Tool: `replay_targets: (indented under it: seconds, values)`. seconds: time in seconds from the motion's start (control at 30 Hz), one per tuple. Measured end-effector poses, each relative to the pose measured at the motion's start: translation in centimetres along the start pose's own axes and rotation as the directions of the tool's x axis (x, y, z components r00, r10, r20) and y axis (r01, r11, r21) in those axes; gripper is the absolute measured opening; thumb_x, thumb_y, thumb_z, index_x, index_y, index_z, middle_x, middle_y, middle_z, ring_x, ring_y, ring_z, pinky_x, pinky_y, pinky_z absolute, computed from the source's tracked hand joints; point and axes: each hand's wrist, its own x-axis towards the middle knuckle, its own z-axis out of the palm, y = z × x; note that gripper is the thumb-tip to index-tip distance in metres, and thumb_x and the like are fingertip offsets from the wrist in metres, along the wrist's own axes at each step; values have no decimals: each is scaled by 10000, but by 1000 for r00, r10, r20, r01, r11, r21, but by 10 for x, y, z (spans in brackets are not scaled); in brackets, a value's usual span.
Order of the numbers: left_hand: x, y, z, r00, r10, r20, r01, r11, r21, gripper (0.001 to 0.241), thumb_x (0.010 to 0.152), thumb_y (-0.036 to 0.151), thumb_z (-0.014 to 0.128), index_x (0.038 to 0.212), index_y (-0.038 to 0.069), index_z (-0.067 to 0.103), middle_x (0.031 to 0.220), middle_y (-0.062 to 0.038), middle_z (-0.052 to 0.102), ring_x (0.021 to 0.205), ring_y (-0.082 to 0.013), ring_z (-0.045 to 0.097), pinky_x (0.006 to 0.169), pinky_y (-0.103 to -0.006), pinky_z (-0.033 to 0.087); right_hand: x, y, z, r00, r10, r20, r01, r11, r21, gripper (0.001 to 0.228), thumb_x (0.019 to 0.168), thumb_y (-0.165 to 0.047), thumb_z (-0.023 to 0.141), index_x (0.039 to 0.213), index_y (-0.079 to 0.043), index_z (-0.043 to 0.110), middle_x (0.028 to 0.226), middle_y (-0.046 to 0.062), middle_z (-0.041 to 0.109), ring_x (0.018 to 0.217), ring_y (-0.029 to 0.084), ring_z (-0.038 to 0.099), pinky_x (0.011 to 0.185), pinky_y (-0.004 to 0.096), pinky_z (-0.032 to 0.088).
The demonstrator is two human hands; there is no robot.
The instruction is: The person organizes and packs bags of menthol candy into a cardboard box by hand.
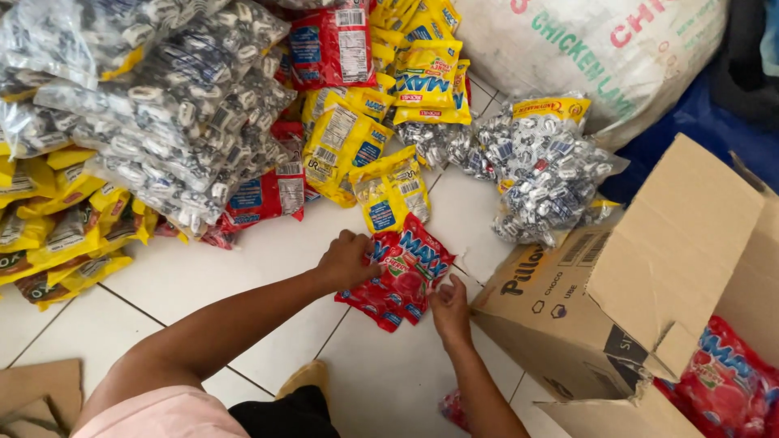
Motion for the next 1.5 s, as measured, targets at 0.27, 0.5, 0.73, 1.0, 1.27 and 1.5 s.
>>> replay_targets:
  seconds: [0.27, 0.5, 0.73, 1.0, 1.27, 1.5]
  values:
    - [2, 20, 22, 987, 155, -30, -147, 973, 180, 643, 770, 419, 841, 1249, 63, 602, 1223, -204, 539, 1122, -375, 565, 930, -471, 518, -32, -70, 22, 865, 492, 97, -485, 771, 413, 746, 878, -228, 765, 1500, -157, 361, 1291, 80, 617, 1169, 240, 607, 935, 451, 514]
    - [2, 1, 19, 984, 106, 147, -87, 988, -127, 515, 738, 240, 856, 1120, 47, 569, 1016, -141, 681, 958, -302, 677, 806, -413, 550, -39, -68, 8, 872, 307, 382, -490, 571, 659, 616, 860, -165, 759, 1392, -155, 449, 1340, 13, 629, 1228, 212, 622, 1025, 533, 519]
    - [-13, 29, -2, 921, 186, 342, 70, 784, -617, 744, 793, 253, 823, 1384, 109, 394, 1118, -134, 718, 1040, -217, 698, 888, -343, 579, -50, -89, 0, 830, 66, 554, -518, 461, 720, 694, 850, -245, 783, 1470, -161, 484, 1420, 64, 597, 1319, 259, 553, 1130, 511, 437]
    - [-42, 75, -12, 949, 292, 115, -261, 939, -224, 593, 868, 394, 752, 1369, 108, 617, 1078, -156, 756, 1013, -258, 736, 914, -384, 561, -49, -81, -2, 791, -64, 608, -536, 407, 740, 748, 827, -287, 813, 1477, -191, 455, 1453, 26, 569, 1356, 253, 518, 1175, 519, 366]
    - [-38, 70, -11, 950, 312, 32, -305, 942, -137, 492, 799, 287, 766, 1246, 107, 670, 1092, -145, 762, 1023, -285, 731, 898, -386, 562, -51, -98, 3, 802, -121, 585, -520, 341, 783, 756, 784, -340, 832, 1455, -198, 512, 1443, 53, 593, 1334, 260, 543, 1151, 517, 378]
    - [-25, 62, -19, 957, 244, 157, -74, 728, -682, 626, 815, 237, 794, 1348, 52, 523, 1155, -90, 726, 1046, -159, 679, 906, -320, 553, -43, -96, -2, 832, -46, 552, -492, 396, 775, 707, 823, -247, 831, 1447, -140, 517, 1376, 51, 636, 1286, 247, 581, 1150, 490, 413]
